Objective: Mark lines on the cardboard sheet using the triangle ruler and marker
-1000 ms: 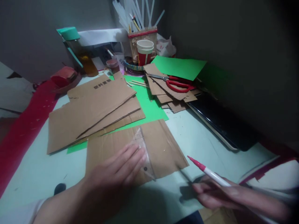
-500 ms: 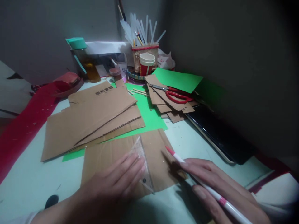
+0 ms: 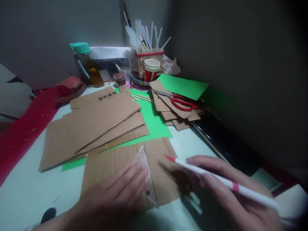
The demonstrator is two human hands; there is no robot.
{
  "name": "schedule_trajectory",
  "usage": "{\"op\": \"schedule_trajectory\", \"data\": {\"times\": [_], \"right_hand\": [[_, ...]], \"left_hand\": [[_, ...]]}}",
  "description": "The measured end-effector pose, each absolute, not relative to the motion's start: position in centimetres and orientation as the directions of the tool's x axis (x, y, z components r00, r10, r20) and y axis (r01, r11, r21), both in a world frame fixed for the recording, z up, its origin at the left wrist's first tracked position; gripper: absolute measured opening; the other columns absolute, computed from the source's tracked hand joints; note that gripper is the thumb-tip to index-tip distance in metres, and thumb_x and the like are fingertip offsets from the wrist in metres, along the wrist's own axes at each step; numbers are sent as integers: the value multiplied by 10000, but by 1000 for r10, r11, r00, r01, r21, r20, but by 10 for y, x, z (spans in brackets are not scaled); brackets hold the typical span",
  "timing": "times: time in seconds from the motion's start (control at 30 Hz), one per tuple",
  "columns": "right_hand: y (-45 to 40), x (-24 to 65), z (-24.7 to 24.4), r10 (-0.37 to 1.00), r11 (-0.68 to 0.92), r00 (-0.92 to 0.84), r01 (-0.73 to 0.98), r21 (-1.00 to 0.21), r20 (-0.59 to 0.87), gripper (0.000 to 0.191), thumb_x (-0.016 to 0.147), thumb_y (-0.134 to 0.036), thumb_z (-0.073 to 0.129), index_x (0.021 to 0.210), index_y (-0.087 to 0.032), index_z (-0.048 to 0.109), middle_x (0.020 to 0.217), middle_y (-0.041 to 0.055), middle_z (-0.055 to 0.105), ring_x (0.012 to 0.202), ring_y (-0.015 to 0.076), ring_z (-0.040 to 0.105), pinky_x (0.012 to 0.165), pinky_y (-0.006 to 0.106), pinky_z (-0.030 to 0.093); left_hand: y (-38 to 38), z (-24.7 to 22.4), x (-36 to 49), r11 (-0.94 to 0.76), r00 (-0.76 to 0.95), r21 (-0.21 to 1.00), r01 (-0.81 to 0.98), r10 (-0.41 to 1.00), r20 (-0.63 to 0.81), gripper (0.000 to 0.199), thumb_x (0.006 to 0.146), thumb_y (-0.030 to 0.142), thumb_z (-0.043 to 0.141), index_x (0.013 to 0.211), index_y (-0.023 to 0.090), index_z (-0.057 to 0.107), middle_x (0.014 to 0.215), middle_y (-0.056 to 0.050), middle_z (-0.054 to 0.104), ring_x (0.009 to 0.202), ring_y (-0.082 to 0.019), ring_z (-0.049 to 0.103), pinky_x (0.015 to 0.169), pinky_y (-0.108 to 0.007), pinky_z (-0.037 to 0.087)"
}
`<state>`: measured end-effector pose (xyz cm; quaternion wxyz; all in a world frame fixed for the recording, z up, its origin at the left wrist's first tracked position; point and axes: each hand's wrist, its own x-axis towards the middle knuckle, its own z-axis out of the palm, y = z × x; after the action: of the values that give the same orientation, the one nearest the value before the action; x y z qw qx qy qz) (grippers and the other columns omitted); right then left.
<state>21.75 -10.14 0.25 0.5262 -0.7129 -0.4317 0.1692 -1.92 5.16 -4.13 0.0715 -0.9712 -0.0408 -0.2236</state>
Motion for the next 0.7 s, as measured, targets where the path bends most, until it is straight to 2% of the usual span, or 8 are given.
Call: {"op": "schedule_trajectory", "data": {"times": [0.07, 0.17, 0.33, 0.43, 0.6, 0.7], "right_hand": [[-87, 225, 7, 840, -99, 541, 220, -971, 37, 153, 1071, -509, 693, 1050, -399, 797, 865, -60, 809, 713, 113, 726, 636, 136, 553], [-68, 236, 10, 913, -94, 404, 72, -993, -57, 242, 1049, -530, 727, 1001, -303, 796, 850, -10, 797, 756, 132, 709, 651, 166, 541], [-54, 239, 9, 942, -123, 319, 50, -991, -101, 229, 1049, -498, 742, 1055, -285, 824, 908, 10, 816, 847, 123, 746, 742, 145, 560], [-52, 236, 9, 944, -131, 312, 41, -991, -112, 275, 1040, -543, 745, 1088, -283, 820, 979, 26, 843, 919, 134, 784, 822, 157, 593], [-48, 233, 11, 941, -143, 318, 57, -988, -118, 326, 1028, -606, 734, 1112, -313, 849, 938, 31, 836, 820, 129, 750, 670, 143, 554], [-45, 233, 14, 945, -175, 298, 118, -978, -133, 338, 1041, -614, 696, 1126, -328, 853, 1019, 38, 846, 879, 162, 752, 634, 173, 532]], "left_hand": [[51, -41, -18, -987, 888, -93, 128, 72, 455, 476, 1194, 132, 201, 1383, 170, 636, 1422, 15, 784, 1350, -157, 712, 1369, -296, 248], [50, -41, -16, -990, 878, -75, 123, 73, 472, 467, 1196, 134, 208, 1369, 162, 642, 1409, 7, 791, 1345, -161, 713, 1367, -304, 265], [53, -42, -17, -987, 879, -135, 91, 15, 476, 440, 1202, 143, 239, 1357, 133, 651, 1399, 16, 796, 1349, -180, 699, 1387, -350, 253], [55, -44, -18, -983, 890, -166, 75, -9, 456, 422, 1198, 139, 259, 1377, 125, 640, 1421, 12, 785, 1372, -192, 674, 1389, -372, 254], [57, -43, -21, -983, 911, -177, 56, -22, 412, 440, 1178, 170, 259, 1401, 135, 637, 1462, 3, 762, 1433, -205, 593, 1400, -368, 200], [59, -39, -22, -969, 931, -244, 26, -65, 359, 407, 1166, 169, 321, 1417, 115, 636, 1481, -16, 746, 1448, -235, 562, 1415, -407, 166]]}}
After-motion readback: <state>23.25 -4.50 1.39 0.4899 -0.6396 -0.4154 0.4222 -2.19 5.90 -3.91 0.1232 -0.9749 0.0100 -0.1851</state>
